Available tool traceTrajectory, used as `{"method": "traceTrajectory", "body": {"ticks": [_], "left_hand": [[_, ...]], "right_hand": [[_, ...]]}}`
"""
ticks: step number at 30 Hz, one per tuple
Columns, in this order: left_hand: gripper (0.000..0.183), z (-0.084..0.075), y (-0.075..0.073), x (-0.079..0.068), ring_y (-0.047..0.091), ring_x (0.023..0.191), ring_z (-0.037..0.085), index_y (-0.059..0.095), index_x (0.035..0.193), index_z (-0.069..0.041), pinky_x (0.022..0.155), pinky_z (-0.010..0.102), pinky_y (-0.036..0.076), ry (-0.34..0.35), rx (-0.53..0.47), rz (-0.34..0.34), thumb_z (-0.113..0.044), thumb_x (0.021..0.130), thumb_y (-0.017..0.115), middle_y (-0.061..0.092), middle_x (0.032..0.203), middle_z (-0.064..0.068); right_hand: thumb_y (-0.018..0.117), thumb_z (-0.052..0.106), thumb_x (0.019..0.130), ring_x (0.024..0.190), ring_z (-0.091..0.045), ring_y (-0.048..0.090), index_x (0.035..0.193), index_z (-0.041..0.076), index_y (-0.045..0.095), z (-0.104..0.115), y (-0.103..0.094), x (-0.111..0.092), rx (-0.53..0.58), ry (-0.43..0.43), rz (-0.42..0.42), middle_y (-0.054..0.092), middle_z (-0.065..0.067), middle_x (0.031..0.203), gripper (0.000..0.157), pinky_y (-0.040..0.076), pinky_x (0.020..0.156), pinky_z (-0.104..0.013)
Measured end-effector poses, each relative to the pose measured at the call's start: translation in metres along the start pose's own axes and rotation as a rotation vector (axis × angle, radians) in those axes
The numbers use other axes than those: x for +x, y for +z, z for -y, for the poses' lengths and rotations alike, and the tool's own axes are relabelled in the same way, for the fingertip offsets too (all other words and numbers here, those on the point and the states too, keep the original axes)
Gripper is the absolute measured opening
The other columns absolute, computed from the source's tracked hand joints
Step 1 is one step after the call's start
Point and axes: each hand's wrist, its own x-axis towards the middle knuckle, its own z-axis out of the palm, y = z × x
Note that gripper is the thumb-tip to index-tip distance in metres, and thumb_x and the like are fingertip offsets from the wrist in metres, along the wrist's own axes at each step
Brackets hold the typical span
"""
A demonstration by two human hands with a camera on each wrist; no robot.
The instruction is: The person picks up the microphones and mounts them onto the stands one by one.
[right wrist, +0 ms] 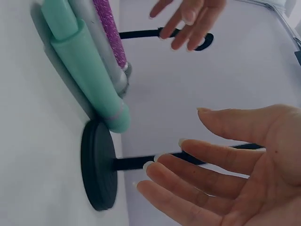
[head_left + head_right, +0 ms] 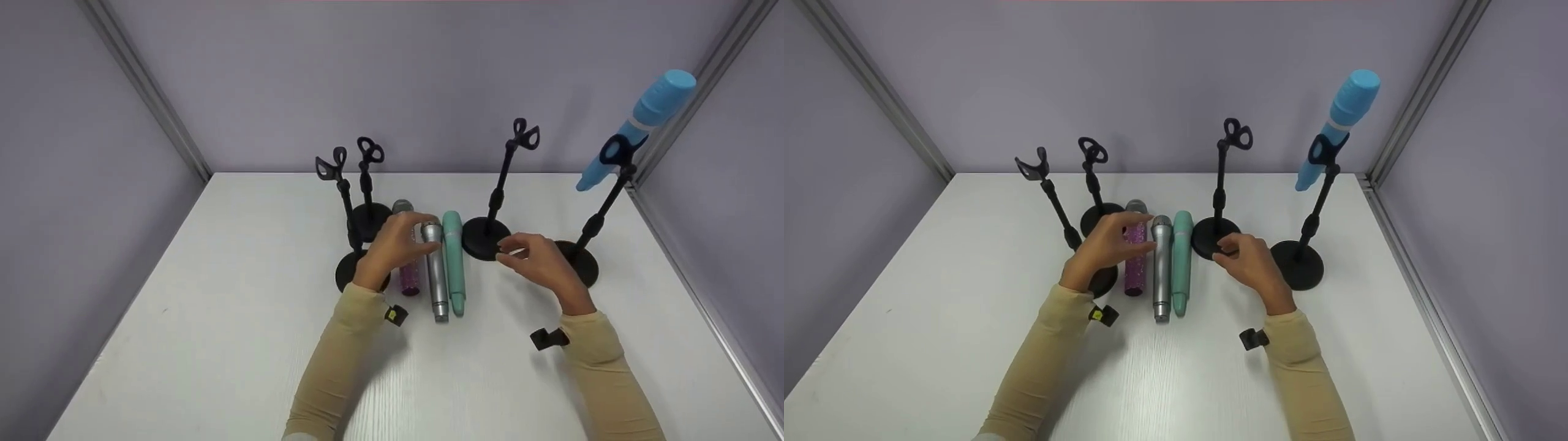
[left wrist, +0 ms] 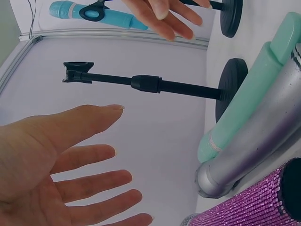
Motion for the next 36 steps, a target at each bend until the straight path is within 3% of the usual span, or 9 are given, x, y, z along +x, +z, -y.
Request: {"method": "traceTrajectory", "body": {"ticks": [7,14,27,36], "left_hand": [[0.049,0.002,-0.003,0.0,0.065,0.122,0.027,0.067,0.134,-0.007,0.106,0.048,0.052,-0.025,-0.018,0.003,-0.018,0.089,0.081,0.068,0.137,0.014],[0.051,0.003,-0.002,0.0,0.065,0.123,0.024,0.066,0.136,-0.009,0.107,0.043,0.051,-0.052,0.01,0.009,-0.02,0.089,0.081,0.069,0.137,0.01],[0.055,0.005,0.001,0.001,0.065,0.109,0.021,0.065,0.139,-0.009,0.098,0.039,0.056,-0.09,0.022,0.032,-0.02,0.088,0.082,0.069,0.137,0.01],[0.054,0.007,0.004,0.003,0.065,0.109,0.022,0.066,0.138,-0.01,0.097,0.04,0.056,-0.097,0.045,0.031,-0.02,0.088,0.082,0.07,0.134,0.01]], "right_hand": [[0.067,0.02,0.1,0.114,-0.041,0.067,0.132,-0.006,0.063,0.0,0.024,0.02,-0.011,-0.033,0.027,0.069,-0.027,0.126,0.041,0.056,0.095,-0.052],[0.066,0.019,0.1,0.115,-0.041,0.067,0.133,-0.008,0.062,-0.002,0.026,0.033,-0.032,-0.001,0.011,0.068,-0.028,0.126,0.043,0.056,0.096,-0.052],[0.072,0.021,0.094,0.123,-0.047,0.061,0.13,-0.009,0.063,-0.024,0.017,0.068,-0.084,0.135,-0.119,0.065,-0.032,0.13,0.048,0.05,0.104,-0.056],[0.075,0.025,0.091,0.127,-0.052,0.057,0.121,-0.005,0.068,-0.038,0.026,0.088,-0.068,0.129,-0.225,0.061,-0.033,0.135,0.043,0.047,0.106,-0.061]]}}
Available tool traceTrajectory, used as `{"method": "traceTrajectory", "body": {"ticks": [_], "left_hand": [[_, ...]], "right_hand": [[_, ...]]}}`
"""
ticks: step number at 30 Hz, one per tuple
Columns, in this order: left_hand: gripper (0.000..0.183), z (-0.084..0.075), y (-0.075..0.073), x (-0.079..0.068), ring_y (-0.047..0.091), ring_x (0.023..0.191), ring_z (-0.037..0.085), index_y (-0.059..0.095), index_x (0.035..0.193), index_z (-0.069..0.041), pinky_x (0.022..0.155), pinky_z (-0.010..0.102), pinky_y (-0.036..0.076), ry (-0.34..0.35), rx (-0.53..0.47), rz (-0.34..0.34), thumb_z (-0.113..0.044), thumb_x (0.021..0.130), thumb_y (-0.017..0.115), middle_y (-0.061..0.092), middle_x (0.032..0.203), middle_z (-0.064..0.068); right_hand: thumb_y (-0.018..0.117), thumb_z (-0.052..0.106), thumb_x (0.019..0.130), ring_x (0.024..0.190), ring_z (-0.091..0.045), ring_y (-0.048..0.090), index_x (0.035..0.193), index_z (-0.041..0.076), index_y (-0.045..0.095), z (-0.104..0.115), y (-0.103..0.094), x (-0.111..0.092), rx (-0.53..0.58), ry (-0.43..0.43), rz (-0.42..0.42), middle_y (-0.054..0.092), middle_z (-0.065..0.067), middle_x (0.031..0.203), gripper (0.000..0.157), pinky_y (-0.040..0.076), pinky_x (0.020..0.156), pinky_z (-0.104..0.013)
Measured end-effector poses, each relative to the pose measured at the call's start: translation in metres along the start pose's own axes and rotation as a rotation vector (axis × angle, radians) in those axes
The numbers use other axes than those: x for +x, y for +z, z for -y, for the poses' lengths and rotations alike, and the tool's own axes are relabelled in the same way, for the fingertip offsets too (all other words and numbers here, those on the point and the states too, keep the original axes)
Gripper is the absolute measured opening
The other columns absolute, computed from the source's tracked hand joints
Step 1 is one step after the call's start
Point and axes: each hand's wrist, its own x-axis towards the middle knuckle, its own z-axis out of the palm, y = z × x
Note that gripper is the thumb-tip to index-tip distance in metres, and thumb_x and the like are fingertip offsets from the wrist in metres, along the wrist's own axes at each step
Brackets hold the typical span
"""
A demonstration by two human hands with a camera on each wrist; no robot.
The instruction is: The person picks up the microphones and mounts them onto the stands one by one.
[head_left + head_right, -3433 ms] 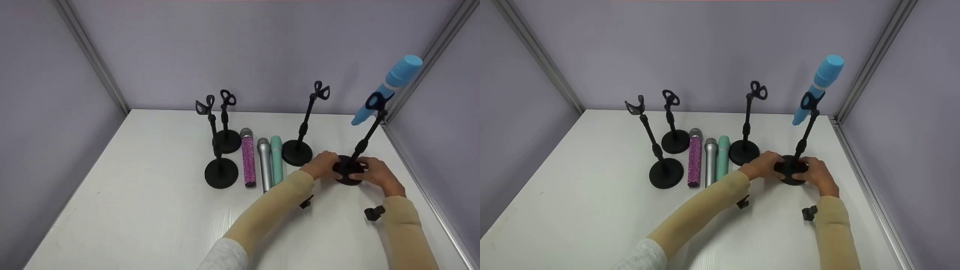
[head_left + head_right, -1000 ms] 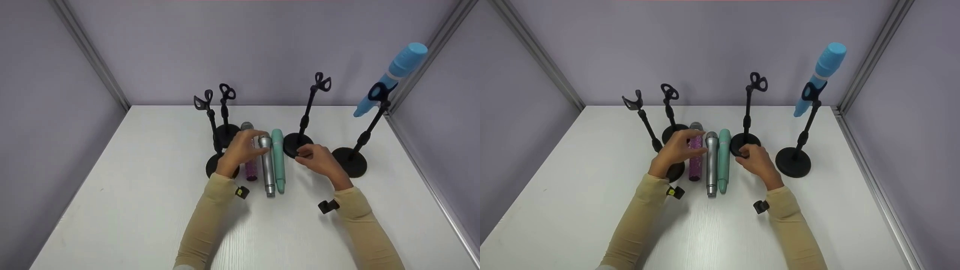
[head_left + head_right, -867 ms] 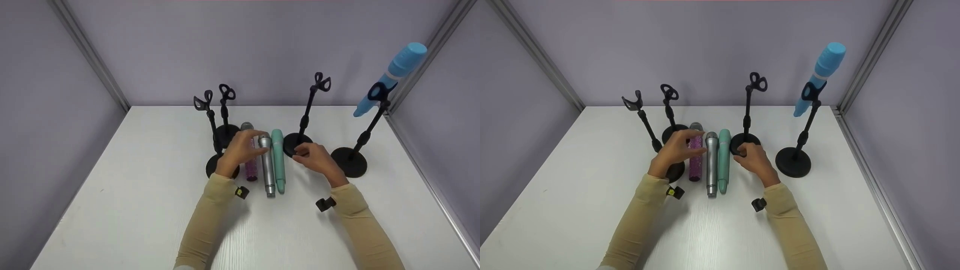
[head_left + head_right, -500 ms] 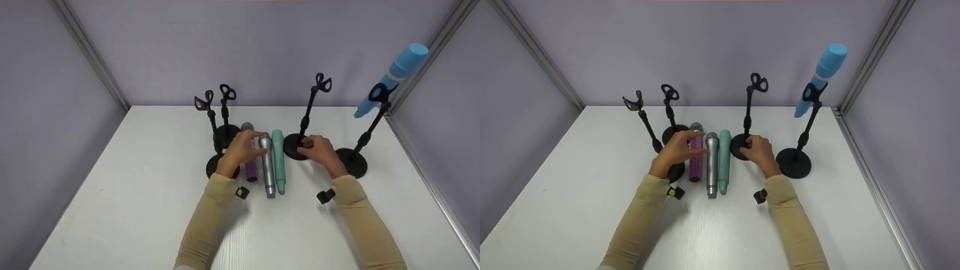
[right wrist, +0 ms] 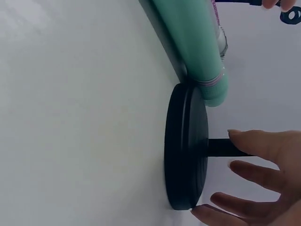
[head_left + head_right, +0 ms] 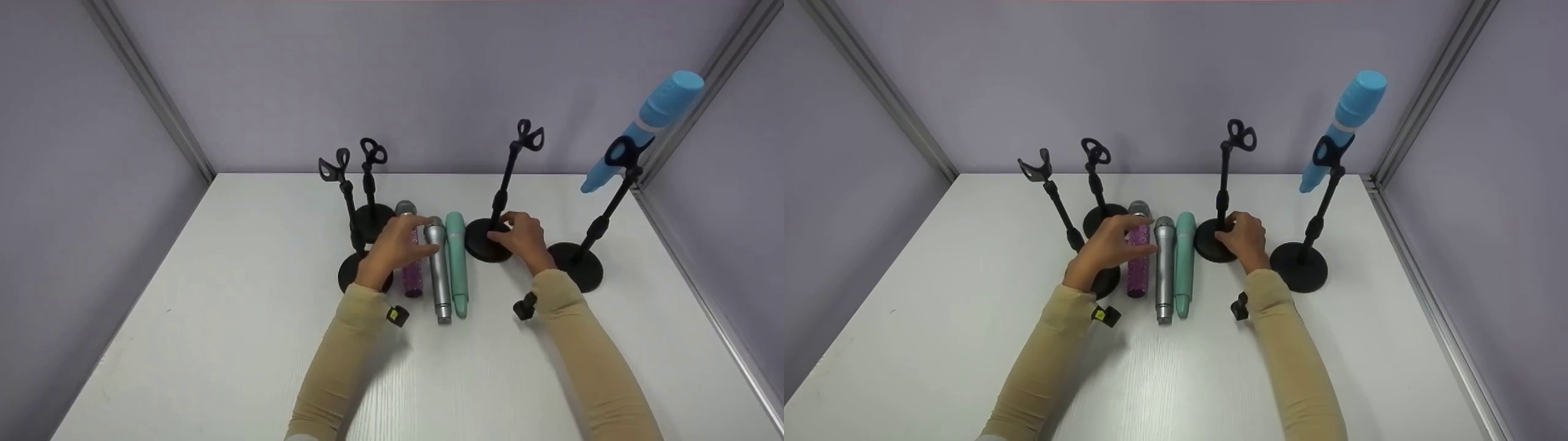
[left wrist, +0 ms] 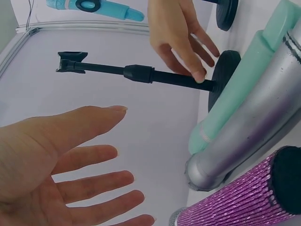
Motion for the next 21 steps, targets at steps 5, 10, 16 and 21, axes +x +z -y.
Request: {"method": "traceTrajectory", "body": {"ticks": [5,10,16,21], "left_hand": [[0.053,0.0,0.013,0.003,0.067,0.113,0.03,0.066,0.136,-0.006,0.098,0.043,0.055,0.013,0.019,0.032,-0.02,0.087,0.083,0.069,0.133,0.014],[0.056,-0.002,0.025,0.004,0.065,0.123,0.032,0.065,0.136,-0.003,0.104,0.041,0.053,0.0,0.018,0.066,-0.02,0.086,0.083,0.067,0.139,0.015],[0.055,-0.003,0.025,0.003,0.064,0.124,0.03,0.065,0.137,-0.006,0.105,0.041,0.053,-0.018,0.033,0.067,-0.02,0.087,0.083,0.066,0.14,0.012],[0.057,-0.003,0.025,0.004,0.067,0.117,0.032,0.064,0.138,-0.003,0.098,0.042,0.056,-0.028,0.003,0.078,-0.018,0.087,0.083,0.067,0.138,0.016]], "right_hand": [[0.077,0.027,0.09,0.117,-0.047,0.064,0.115,-0.005,0.072,-0.001,0.007,0.004,-0.006,0.019,-0.051,0.071,-0.028,0.122,0.04,0.05,0.1,-0.058],[0.077,0.026,0.089,0.108,-0.044,0.069,0.114,-0.004,0.074,-0.001,0.011,0.005,-0.058,0.062,-0.052,0.075,-0.025,0.114,0.039,0.054,0.093,-0.055],[0.076,0.021,0.086,0.108,-0.046,0.068,0.112,-0.005,0.074,0.0,0.011,0.005,-0.063,0.06,-0.057,0.074,-0.026,0.112,0.037,0.053,0.094,-0.056],[0.075,0.02,0.084,0.104,-0.044,0.068,0.11,-0.005,0.074,-0.003,0.007,0.001,-0.053,0.057,-0.027,0.075,-0.025,0.107,0.036,0.053,0.093,-0.054]]}}
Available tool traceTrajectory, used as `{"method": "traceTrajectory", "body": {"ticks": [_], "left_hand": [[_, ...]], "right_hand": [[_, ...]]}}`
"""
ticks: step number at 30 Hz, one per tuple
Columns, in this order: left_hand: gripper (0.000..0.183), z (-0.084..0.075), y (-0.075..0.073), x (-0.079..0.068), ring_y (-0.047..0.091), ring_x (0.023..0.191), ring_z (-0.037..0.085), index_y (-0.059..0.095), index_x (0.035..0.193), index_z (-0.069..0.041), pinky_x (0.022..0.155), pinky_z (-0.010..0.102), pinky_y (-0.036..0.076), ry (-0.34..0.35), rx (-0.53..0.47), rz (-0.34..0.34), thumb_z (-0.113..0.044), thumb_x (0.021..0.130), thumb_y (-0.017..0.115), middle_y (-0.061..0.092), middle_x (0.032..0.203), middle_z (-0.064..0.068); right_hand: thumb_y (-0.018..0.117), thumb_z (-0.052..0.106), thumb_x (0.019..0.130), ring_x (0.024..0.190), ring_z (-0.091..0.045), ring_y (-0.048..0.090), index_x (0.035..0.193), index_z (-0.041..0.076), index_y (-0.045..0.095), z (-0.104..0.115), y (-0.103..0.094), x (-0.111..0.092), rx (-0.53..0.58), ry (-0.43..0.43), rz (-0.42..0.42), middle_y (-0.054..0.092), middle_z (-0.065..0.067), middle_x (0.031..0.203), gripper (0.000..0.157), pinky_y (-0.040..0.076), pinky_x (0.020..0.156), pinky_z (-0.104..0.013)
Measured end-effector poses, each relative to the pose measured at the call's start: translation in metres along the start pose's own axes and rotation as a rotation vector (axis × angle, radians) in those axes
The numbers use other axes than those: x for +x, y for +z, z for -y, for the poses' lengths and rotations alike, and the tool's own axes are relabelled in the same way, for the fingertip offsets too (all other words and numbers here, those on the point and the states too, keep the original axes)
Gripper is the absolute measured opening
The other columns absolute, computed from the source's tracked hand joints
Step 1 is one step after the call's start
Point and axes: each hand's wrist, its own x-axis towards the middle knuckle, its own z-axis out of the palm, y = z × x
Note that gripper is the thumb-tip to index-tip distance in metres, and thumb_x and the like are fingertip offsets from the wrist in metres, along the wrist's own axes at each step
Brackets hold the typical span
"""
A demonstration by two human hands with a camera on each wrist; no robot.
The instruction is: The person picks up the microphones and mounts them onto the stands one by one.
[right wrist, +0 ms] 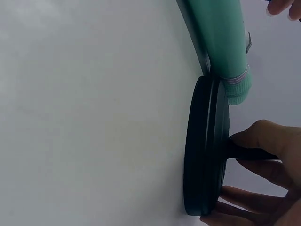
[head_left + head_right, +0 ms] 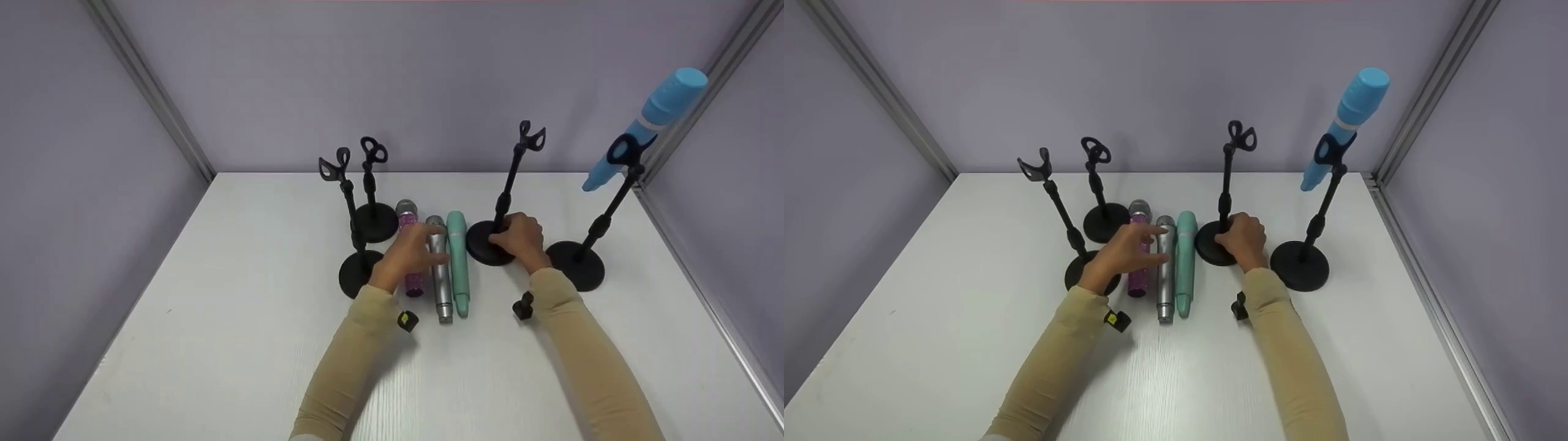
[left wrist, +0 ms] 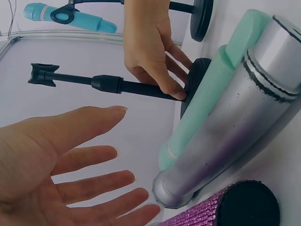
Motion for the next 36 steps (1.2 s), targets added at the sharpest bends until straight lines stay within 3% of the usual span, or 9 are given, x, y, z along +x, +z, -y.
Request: {"method": "traceTrajectory", "body": {"ticks": [9,21,29,36], "left_hand": [[0.055,-0.007,0.016,0.013,0.067,0.122,0.03,0.066,0.136,-0.003,0.102,0.039,0.056,-0.017,0.044,-0.009,-0.021,0.087,0.084,0.068,0.136,0.015],[0.046,-0.021,0.044,0.045,0.066,0.113,0.027,0.069,0.126,-0.001,0.097,0.037,0.057,-0.089,0.219,-0.115,-0.02,0.086,0.083,0.073,0.122,0.014],[0.041,-0.027,0.056,0.055,0.066,0.107,0.025,0.064,0.121,-0.002,0.091,0.038,0.06,-0.179,0.23,-0.043,-0.018,0.087,0.082,0.07,0.116,0.013],[0.041,-0.03,0.066,0.067,0.067,0.103,0.024,0.067,0.119,-0.002,0.088,0.036,0.06,-0.179,0.255,-0.008,-0.018,0.085,0.083,0.071,0.113,0.013]], "right_hand": [[0.075,0.019,0.083,0.1,-0.039,0.066,0.109,-0.007,0.072,-0.009,-0.003,-0.008,0.027,-0.032,0.081,0.073,-0.026,0.106,0.038,0.055,0.091,-0.049],[0.075,0.018,0.082,0.097,-0.042,0.066,0.107,-0.012,0.07,-0.021,-0.015,-0.019,-0.028,-0.123,0.123,0.069,-0.03,0.107,0.039,0.055,0.087,-0.052],[0.076,0.02,0.082,0.097,-0.039,0.064,0.108,-0.013,0.069,-0.028,-0.02,-0.024,-0.06,-0.101,0.147,0.067,-0.03,0.109,0.043,0.054,0.088,-0.051],[0.075,0.021,0.082,0.099,-0.041,0.063,0.111,-0.015,0.067,-0.031,-0.021,-0.026,-0.071,-0.117,0.15,0.067,-0.032,0.111,0.047,0.054,0.089,-0.053]]}}
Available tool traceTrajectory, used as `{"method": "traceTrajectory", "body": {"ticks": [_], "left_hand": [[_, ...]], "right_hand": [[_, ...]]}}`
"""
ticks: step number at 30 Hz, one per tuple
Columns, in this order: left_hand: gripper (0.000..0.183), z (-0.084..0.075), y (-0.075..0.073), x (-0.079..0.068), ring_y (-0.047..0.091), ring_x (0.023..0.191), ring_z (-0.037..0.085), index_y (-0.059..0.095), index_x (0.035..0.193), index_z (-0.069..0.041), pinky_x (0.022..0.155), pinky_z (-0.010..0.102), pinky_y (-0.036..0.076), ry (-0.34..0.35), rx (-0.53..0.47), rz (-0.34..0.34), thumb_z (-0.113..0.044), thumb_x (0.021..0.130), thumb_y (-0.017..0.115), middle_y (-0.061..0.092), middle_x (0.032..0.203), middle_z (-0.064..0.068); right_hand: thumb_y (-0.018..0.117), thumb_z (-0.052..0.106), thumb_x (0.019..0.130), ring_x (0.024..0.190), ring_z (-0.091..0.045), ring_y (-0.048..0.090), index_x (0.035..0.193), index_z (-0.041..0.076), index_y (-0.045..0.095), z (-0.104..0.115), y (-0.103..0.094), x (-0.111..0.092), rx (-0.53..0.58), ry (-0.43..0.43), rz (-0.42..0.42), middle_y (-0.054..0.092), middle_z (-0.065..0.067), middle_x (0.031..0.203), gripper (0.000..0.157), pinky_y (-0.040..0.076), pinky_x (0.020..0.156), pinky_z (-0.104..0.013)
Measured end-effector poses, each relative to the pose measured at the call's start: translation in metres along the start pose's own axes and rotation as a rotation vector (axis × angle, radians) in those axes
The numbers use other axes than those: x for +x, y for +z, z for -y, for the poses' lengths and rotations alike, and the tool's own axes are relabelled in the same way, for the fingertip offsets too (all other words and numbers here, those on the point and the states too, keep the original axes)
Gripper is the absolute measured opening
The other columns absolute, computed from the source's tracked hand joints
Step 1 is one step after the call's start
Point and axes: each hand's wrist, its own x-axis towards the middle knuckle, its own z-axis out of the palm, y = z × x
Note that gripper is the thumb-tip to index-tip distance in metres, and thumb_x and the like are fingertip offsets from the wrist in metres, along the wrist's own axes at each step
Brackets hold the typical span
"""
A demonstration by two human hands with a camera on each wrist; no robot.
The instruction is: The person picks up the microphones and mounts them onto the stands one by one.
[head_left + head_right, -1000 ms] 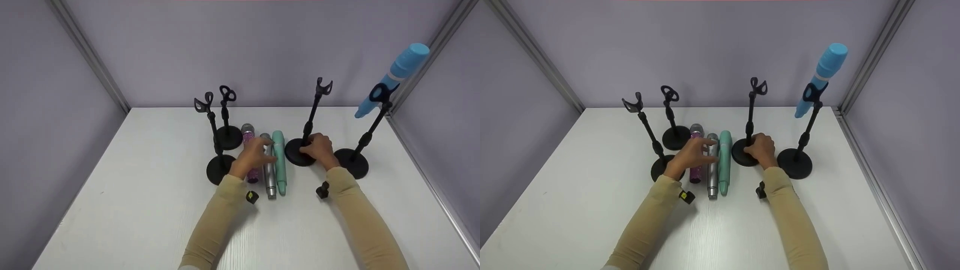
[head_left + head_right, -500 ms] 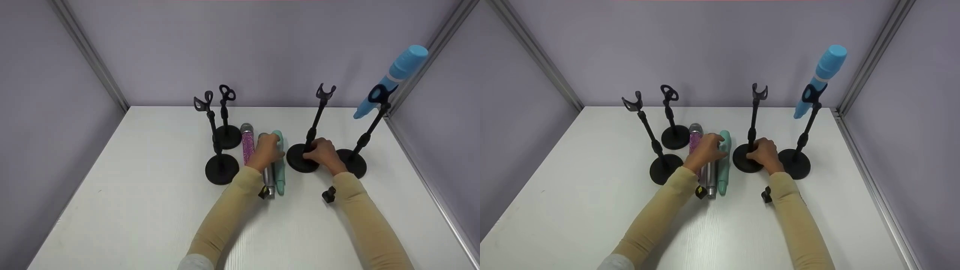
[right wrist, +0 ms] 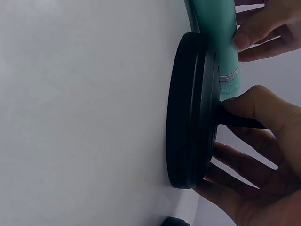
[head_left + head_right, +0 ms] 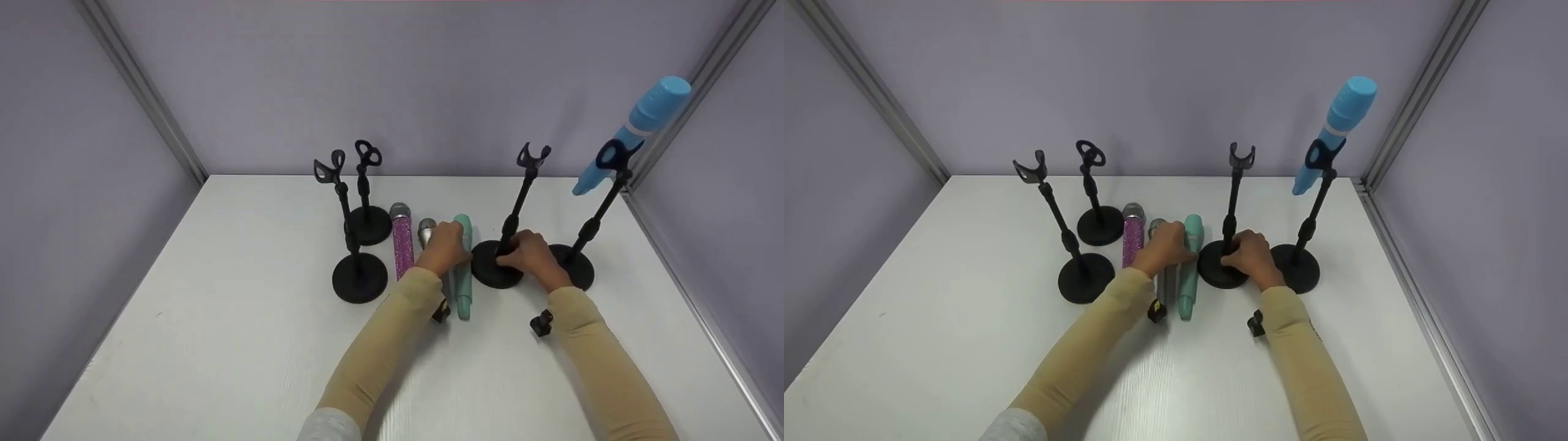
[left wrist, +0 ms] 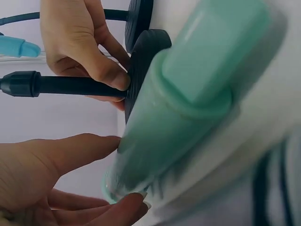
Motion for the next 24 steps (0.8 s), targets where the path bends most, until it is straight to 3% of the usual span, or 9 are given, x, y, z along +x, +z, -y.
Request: {"method": "traceTrajectory", "body": {"ticks": [5,10,14,17,24], "left_hand": [[0.041,-0.003,0.004,0.004,0.068,0.103,0.024,0.069,0.119,-0.002,0.088,0.035,0.059,-0.025,0.029,0.04,-0.019,0.085,0.083,0.071,0.114,0.013],[0.044,-0.005,0.006,0.005,0.069,0.098,0.023,0.068,0.121,-0.003,0.08,0.032,0.061,-0.083,-0.004,0.094,-0.023,0.086,0.084,0.072,0.113,0.012],[0.05,-0.004,0.004,0.005,0.068,0.102,0.023,0.065,0.126,-0.003,0.083,0.033,0.061,-0.098,-0.024,0.119,-0.025,0.085,0.085,0.07,0.117,0.011],[0.053,-0.003,-0.001,0.004,0.068,0.103,0.023,0.062,0.128,-0.004,0.081,0.033,0.06,-0.095,-0.054,0.11,-0.025,0.085,0.085,0.069,0.118,0.011],[0.05,-0.002,-0.021,-0.003,0.07,0.088,0.024,0.061,0.125,-0.002,0.059,0.031,0.061,-0.076,-0.213,0.044,-0.02,0.085,0.085,0.069,0.111,0.013]], "right_hand": [[0.075,0.019,0.082,0.094,-0.038,0.065,0.108,-0.013,0.07,-0.002,0.0,-0.002,0.003,-0.009,0.004,0.069,-0.03,0.107,0.042,0.055,0.087,-0.051],[0.075,0.018,0.082,0.094,-0.037,0.065,0.108,-0.012,0.07,-0.001,0.0,-0.004,0.01,-0.018,-0.001,0.068,-0.029,0.107,0.04,0.055,0.087,-0.051],[0.074,0.018,0.082,0.097,-0.037,0.062,0.11,-0.012,0.07,-0.001,0.001,-0.006,0.024,-0.016,0.008,0.067,-0.029,0.111,0.042,0.054,0.09,-0.052],[0.073,0.019,0.082,0.102,-0.038,0.061,0.114,-0.013,0.068,-0.002,0.002,-0.007,0.028,-0.006,0.019,0.066,-0.03,0.115,0.045,0.053,0.094,-0.053],[0.072,0.021,0.086,0.117,-0.045,0.06,0.123,-0.012,0.065,-0.003,0.0,-0.01,0.066,0.009,0.049,0.063,-0.033,0.127,0.05,0.05,0.103,-0.057]]}}
